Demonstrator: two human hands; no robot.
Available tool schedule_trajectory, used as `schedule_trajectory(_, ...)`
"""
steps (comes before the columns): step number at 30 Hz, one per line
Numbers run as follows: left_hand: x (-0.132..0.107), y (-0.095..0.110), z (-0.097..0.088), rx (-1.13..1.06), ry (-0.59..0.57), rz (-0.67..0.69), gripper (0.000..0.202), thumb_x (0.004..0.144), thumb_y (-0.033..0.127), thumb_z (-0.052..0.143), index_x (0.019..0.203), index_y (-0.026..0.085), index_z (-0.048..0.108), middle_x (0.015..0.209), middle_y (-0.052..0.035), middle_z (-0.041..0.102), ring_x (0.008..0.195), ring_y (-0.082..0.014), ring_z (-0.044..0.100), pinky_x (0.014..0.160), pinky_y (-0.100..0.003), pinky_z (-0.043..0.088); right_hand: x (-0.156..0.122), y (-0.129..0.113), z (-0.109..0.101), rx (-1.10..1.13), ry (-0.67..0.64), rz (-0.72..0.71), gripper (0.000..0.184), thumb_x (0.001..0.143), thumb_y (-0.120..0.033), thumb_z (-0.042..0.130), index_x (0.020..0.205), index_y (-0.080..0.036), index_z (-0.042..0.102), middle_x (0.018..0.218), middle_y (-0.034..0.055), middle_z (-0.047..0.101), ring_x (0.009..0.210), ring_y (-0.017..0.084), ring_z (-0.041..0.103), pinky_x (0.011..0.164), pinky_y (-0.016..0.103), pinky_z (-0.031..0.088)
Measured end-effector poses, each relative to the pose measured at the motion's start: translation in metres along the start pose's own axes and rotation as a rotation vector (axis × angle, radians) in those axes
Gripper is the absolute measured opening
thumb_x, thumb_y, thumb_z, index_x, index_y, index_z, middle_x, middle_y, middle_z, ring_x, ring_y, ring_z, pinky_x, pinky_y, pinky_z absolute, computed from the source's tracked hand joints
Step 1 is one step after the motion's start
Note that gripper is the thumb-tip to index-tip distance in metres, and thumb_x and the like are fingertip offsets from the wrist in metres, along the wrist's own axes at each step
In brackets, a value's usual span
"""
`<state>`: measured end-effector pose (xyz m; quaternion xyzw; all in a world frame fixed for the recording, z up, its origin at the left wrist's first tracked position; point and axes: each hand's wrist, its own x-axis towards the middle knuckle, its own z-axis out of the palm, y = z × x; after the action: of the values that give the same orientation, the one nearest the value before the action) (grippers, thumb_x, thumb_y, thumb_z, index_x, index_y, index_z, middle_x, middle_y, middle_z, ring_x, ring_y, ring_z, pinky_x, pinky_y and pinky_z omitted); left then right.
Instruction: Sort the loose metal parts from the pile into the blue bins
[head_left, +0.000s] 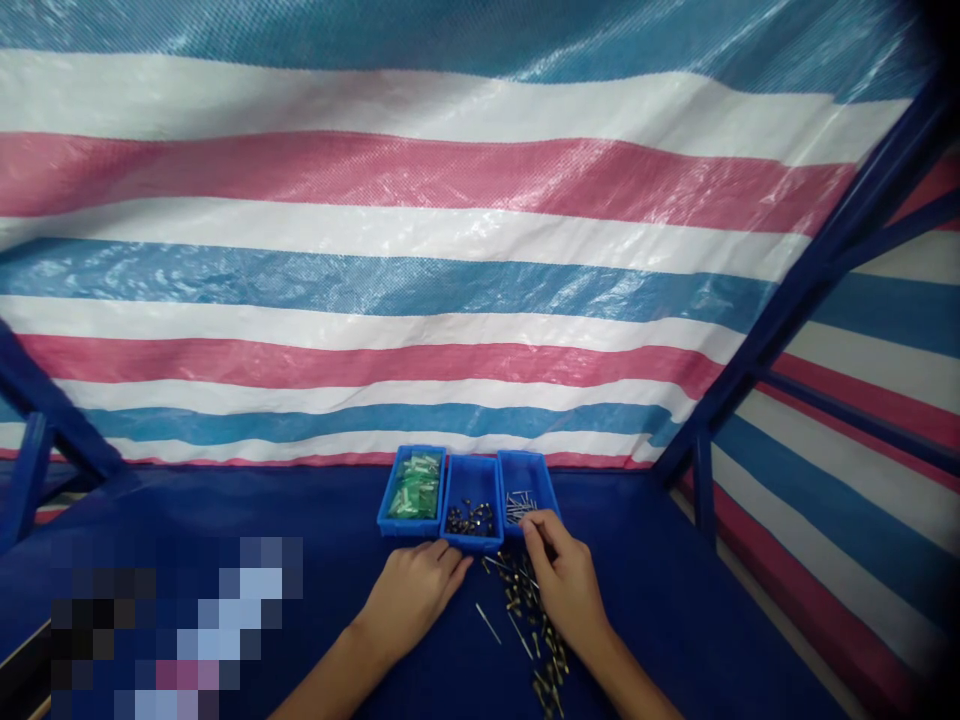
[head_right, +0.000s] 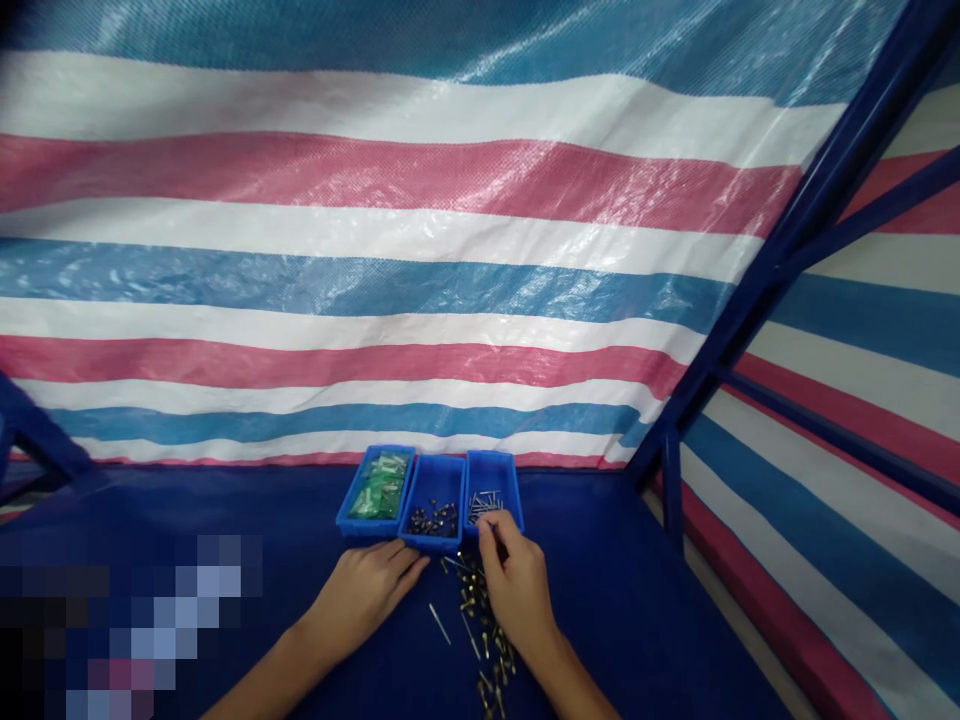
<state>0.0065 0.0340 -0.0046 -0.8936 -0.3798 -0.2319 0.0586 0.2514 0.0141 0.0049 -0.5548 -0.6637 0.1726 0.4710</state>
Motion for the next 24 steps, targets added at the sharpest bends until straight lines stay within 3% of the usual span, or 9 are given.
schedule_trajectory(8,-0.001,0.002,0.002,-0.031,-0.051,-0.054,0.046,0.118,0.03,0.035,0.093,0.02,0.073,0.082,-0.005,0.076,0.071,-0.0236,0.077,0.061,-0.03,0.055,-0.001,0.003,0.001,0.011,-0.016,0.014,0.035,0.112,-0.048,0.046,0.103,-0.022,0.069,0.078,-0.0011,0.067,0.062,0.014,0.059,0.063,0.023,0.045)
schedule_trajectory(13,-0.002,0.006,0.002,-0.106,-0.115,-0.007,0.039,0.116,0.031,0.043,0.092,0.02,0.072,0.083,-0.003,0.075,0.075,-0.0212,0.077,0.068,-0.028,0.056,-0.001,0.003,0.001,0.011,0.0,0.005,0.035,0.111,-0.047,0.047,0.103,-0.022,0.069,0.08,-0.0007,0.069,0.065,0.015,0.061,0.065,0.023,0.047)
schedule_trajectory(19,-0.002,0.012,-0.007,-0.24,-0.165,-0.003,0.022,0.109,0.019,0.053,0.111,0.024,0.074,0.094,-0.0022,0.077,0.085,-0.0208,0.077,0.076,-0.028,0.056,-0.001,0.004,0.001,0.006,0.008,-0.006,0.035,0.111,-0.047,0.046,0.101,-0.022,0.069,0.08,-0.0005,0.069,0.066,0.015,0.063,0.068,0.023,0.049)
schedule_trajectory(24,0.0,0.01,-0.01,-0.281,-0.192,-0.01,0.031,0.1,0.009,0.059,0.121,0.028,0.072,0.102,-0.0006,0.077,0.094,-0.0221,0.075,0.08,-0.03,0.056,-0.001,0.002,0.0,0.011,0.004,-0.007,0.034,0.111,-0.046,0.046,0.102,-0.023,0.07,0.081,0.0003,0.07,0.067,0.016,0.063,0.066,0.022,0.049)
